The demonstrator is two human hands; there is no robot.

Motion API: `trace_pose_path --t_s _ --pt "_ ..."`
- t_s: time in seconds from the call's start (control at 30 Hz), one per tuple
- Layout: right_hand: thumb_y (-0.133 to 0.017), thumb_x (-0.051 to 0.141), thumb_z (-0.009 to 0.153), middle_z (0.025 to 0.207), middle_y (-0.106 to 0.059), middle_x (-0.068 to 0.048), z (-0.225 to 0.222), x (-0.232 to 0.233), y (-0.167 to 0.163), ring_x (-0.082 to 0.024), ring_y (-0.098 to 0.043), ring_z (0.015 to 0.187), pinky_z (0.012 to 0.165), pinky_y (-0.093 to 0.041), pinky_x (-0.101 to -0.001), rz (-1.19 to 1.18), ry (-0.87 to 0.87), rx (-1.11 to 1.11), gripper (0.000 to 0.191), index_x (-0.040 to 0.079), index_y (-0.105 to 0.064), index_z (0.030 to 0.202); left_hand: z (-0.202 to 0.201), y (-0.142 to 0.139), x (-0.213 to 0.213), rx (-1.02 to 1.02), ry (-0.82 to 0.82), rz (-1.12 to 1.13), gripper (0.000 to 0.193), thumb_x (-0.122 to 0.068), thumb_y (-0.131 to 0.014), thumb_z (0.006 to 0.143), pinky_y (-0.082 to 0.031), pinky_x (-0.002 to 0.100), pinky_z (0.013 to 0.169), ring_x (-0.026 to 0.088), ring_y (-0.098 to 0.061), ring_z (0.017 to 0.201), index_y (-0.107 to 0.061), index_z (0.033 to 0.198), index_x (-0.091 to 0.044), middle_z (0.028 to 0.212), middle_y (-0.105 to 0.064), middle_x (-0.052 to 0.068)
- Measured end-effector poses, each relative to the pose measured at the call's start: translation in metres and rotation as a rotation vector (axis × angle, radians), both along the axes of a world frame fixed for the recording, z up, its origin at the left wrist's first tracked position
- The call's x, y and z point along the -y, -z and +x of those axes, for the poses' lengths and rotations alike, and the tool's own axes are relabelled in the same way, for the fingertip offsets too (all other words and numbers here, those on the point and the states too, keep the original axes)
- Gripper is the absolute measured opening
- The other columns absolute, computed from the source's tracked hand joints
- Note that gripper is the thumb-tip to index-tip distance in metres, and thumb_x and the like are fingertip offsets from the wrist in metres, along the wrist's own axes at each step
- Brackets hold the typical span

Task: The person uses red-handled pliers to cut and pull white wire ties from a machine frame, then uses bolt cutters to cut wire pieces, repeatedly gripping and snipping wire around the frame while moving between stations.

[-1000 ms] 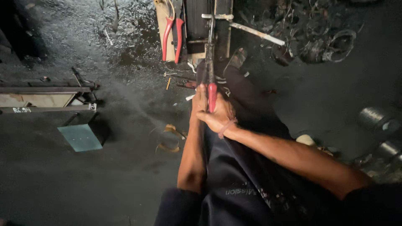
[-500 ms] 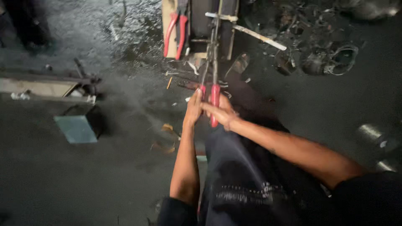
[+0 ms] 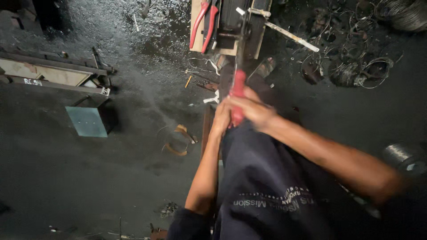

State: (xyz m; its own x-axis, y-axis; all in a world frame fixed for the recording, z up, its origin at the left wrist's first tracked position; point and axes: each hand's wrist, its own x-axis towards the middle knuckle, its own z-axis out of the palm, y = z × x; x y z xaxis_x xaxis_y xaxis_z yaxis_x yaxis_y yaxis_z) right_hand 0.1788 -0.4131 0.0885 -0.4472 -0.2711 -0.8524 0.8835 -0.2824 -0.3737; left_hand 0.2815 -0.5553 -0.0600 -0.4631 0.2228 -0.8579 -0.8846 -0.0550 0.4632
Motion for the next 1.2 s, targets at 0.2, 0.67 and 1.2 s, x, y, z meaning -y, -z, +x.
trace_pose_path --t_s 0.2,0.67,1.2 --pt "-0.070 0.012 0.087 0.079 -0.049 0.003 0.047 -0.085 -0.034 -0.007 -0.048 0.070 0.063 -0.041 -0.0241 -0.197 -0.013 0.111 0.038 0.007 -0.049 0.118 -0.003 -0.034 0.042 0.039 0.248 0.240 0.046 -0.046 -0.058 0.100 -0.059 0.034 0.067 0.014 -0.069 0.069 -0.063 0.114 -0.002 0.079 -0.068 0.003" --pt "-0.063 0.011 0.092 0.079 -0.042 0.004 0.138 -0.178 -0.075 -0.006 -0.043 0.071 0.068 -0.038 -0.0252 -0.312 0.300 0.035 0.029 0.015 -0.043 0.112 -0.246 0.059 -0.081 -1.367 0.272 -0.840 0.023 -0.013 -0.049 0.091 -0.048 0.052 0.085 0.044 -0.060 0.101 -0.063 0.106 -0.001 0.107 -0.063 0.024" --pt "-0.065 0.012 0.092 0.083 -0.043 0.005 0.132 -0.221 -0.066 -0.005 -0.045 0.075 0.067 -0.040 -0.0255 -0.351 0.367 -0.087 0.029 0.014 -0.043 0.110 -0.065 0.005 -0.029 -0.931 1.144 -1.104 0.017 -0.020 -0.062 0.096 -0.055 0.047 0.070 0.033 -0.071 0.086 -0.073 0.091 -0.008 0.092 -0.072 0.015"
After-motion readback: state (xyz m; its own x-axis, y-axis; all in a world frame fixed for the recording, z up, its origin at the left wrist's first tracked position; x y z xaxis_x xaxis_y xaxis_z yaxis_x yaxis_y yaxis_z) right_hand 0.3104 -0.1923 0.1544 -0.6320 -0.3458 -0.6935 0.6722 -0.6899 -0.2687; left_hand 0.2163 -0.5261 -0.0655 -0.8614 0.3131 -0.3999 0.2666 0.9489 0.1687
